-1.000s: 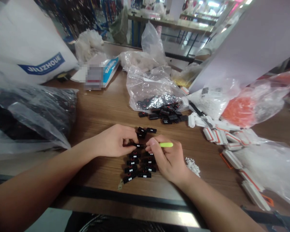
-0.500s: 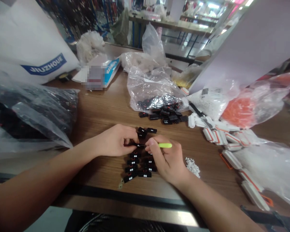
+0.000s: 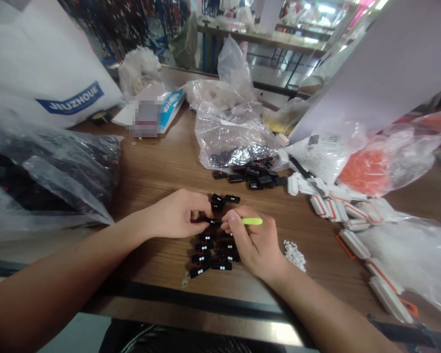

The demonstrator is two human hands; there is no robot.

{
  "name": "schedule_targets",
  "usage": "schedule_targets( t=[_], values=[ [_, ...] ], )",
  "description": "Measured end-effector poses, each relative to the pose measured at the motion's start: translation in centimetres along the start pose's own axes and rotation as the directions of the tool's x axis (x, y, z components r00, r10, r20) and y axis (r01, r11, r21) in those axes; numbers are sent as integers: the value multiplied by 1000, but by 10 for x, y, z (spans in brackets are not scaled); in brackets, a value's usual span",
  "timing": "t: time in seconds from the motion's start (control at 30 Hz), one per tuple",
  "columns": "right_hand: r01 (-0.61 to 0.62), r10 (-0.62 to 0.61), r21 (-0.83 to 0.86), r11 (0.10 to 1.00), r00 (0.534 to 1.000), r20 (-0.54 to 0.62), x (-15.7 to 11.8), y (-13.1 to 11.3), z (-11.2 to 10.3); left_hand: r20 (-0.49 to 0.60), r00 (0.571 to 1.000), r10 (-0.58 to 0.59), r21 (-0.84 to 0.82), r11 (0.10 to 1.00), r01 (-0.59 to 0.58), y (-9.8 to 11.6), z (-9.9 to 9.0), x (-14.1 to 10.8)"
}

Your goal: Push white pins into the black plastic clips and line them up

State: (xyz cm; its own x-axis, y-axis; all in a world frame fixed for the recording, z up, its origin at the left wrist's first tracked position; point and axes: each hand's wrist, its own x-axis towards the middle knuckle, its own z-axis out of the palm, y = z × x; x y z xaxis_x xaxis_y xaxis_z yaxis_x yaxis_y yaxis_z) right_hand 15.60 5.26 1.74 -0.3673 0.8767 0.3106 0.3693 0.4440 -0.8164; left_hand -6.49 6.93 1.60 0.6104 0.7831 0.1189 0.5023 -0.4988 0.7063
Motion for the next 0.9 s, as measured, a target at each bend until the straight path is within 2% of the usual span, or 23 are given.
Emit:
schedule_targets(
  t=[0.27, 0.47, 0.53, 0.63, 0.73, 0.83, 0.9],
  values=[
    [7, -5, -35, 999, 999, 53, -2, 1, -2, 5, 1000, -2, 9, 1000, 2, -1, 0, 0],
    [68, -43, -166, 984, 988, 150, 0, -3, -3, 8, 1000, -18, 36, 999, 17, 4, -1, 1],
    [92, -65, -180, 979, 987, 150, 0, -3, -3, 10, 1000, -20, 57, 998, 20, 5, -2, 1],
    [85, -78, -106, 991, 995, 62, -2, -1, -5, -8, 1000, -21, 99, 995, 22, 3, -3, 0],
    [22, -22, 14, 1000, 1000, -7, -6, 0, -11, -33, 999, -31, 174, 984, 36, 2, -6, -2],
    [-10, 8, 54, 998, 999, 50, -9, -2, -15, -78, 996, -41, 224, 973, 57, 5, -11, -5],
    [-8, 3, 43, 999, 994, 110, -10, -4, -16, -117, 993, -18, 184, 982, 39, 9, -13, -7]
  ],
)
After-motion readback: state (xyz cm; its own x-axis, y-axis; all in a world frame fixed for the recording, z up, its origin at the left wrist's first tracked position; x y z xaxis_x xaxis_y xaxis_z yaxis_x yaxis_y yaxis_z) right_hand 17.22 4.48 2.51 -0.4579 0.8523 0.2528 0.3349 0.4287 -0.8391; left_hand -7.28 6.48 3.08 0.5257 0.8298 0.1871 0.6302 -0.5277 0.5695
